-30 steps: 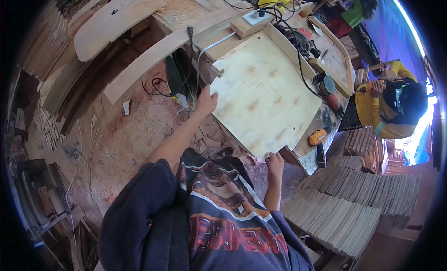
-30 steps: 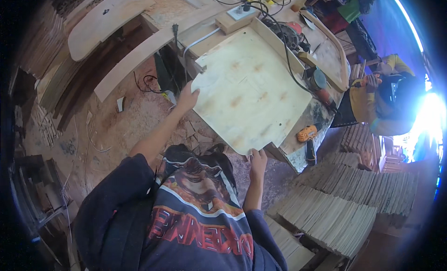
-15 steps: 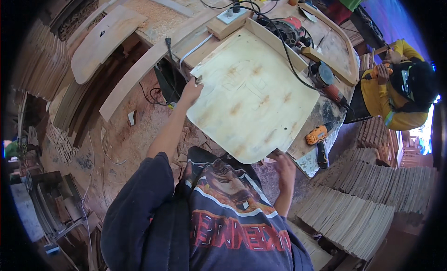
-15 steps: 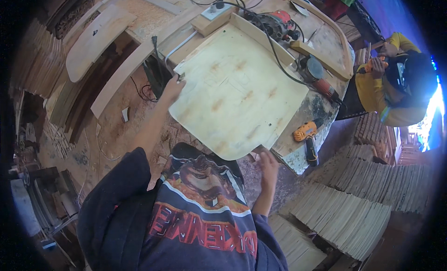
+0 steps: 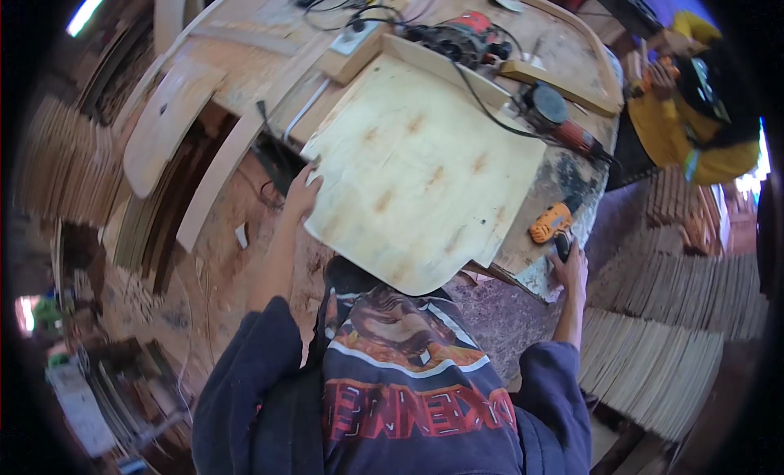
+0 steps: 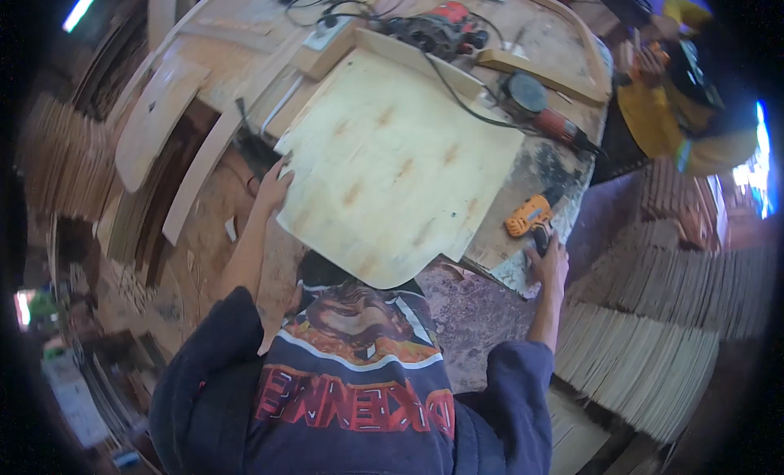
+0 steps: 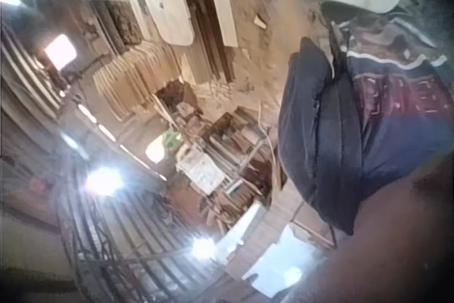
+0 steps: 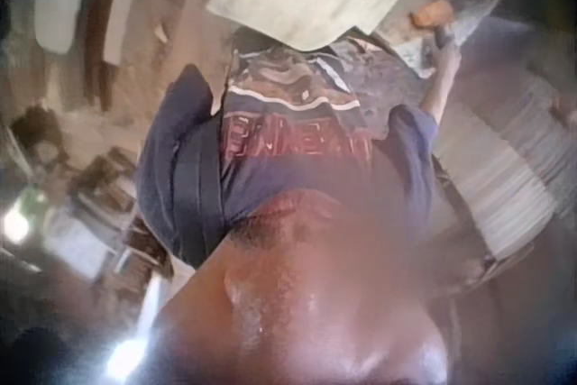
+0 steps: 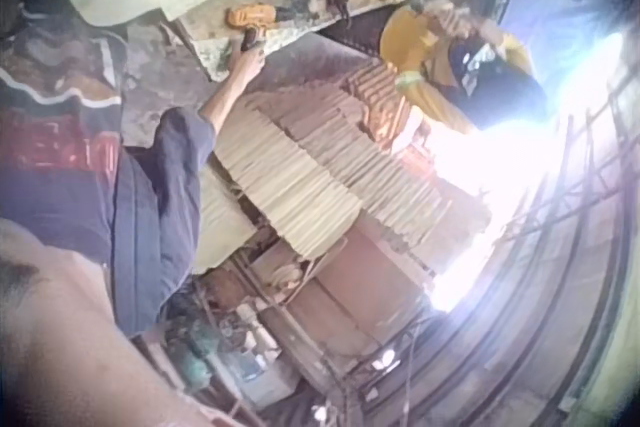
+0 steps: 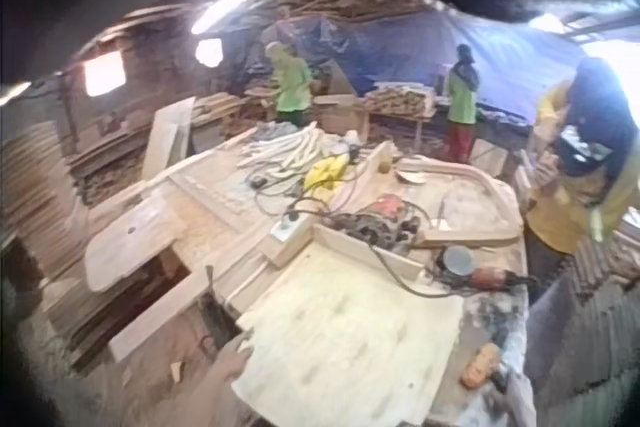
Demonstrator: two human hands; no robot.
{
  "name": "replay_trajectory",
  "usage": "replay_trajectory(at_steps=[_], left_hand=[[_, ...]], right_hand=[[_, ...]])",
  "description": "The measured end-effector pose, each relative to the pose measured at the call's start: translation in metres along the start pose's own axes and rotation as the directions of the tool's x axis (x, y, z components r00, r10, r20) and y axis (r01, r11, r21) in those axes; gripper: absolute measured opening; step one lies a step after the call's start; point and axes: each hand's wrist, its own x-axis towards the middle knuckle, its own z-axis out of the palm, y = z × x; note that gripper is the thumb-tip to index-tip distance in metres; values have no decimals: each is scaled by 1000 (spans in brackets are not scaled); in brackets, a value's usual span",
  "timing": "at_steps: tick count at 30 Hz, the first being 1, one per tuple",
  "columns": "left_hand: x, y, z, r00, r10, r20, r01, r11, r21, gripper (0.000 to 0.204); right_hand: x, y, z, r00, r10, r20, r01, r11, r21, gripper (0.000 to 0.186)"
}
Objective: Routing the edges of a curved wooden panel and then marking and drilling holes into it.
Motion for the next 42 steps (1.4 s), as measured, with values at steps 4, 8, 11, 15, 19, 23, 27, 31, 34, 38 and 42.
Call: replay_trajectory(at_steps=[4, 8, 11, 15, 19, 23, 27, 31, 34, 38, 42], left_hand=[[3, -4, 4, 999, 38, 14, -38, 999, -16, 50], [-5, -4, 6, 997, 70, -41, -72, 996, -59, 48], [-14, 4, 1, 941, 291, -173, -299, 954, -20, 45], [-18, 32, 5, 855, 468, -224, -476, 879, 20, 39], [-4, 61, 29, 819, 573, 5, -568, 810, 144, 40], [7, 70, 46, 815, 568, 112, -574, 768, 283, 43], [6, 68, 46, 821, 549, 156, -570, 771, 285, 46], [6, 69, 44, 821, 555, 135, -571, 783, 246, 46], [5, 70, 43, 822, 563, 82, -566, 793, 228, 46], [4, 72, 41, 814, 579, 37, -572, 790, 219, 46], [3, 74, 40, 827, 557, 72, -559, 803, 208, 46]], right_hand=[[13, -5, 1, 993, -7, -115, 29, 980, 196, 87], [-5, -17, -12, 982, 35, -185, 25, 949, 315, 76], [-33, -49, -41, 957, 74, -281, 175, 625, 761, 45], [-76, -112, -111, 935, 75, -348, 346, 33, 938, 35], [-73, -198, -153, 933, 176, -314, 327, -52, 944, 36], [-28, -284, -153, 927, -12, -374, 364, 259, 894, 31], [34, -368, -136, 751, -394, -530, 660, 470, 586, 29], [76, -431, -127, 839, -462, -289, 532, 578, 619, 33], [98, -461, -124, 847, -483, -223, 500, 582, 641, 30], [114, -476, -122, 861, -483, -162, 461, 602, 653, 30], [117, -477, -117, 868, -482, -119, 437, 628, 644, 29]])
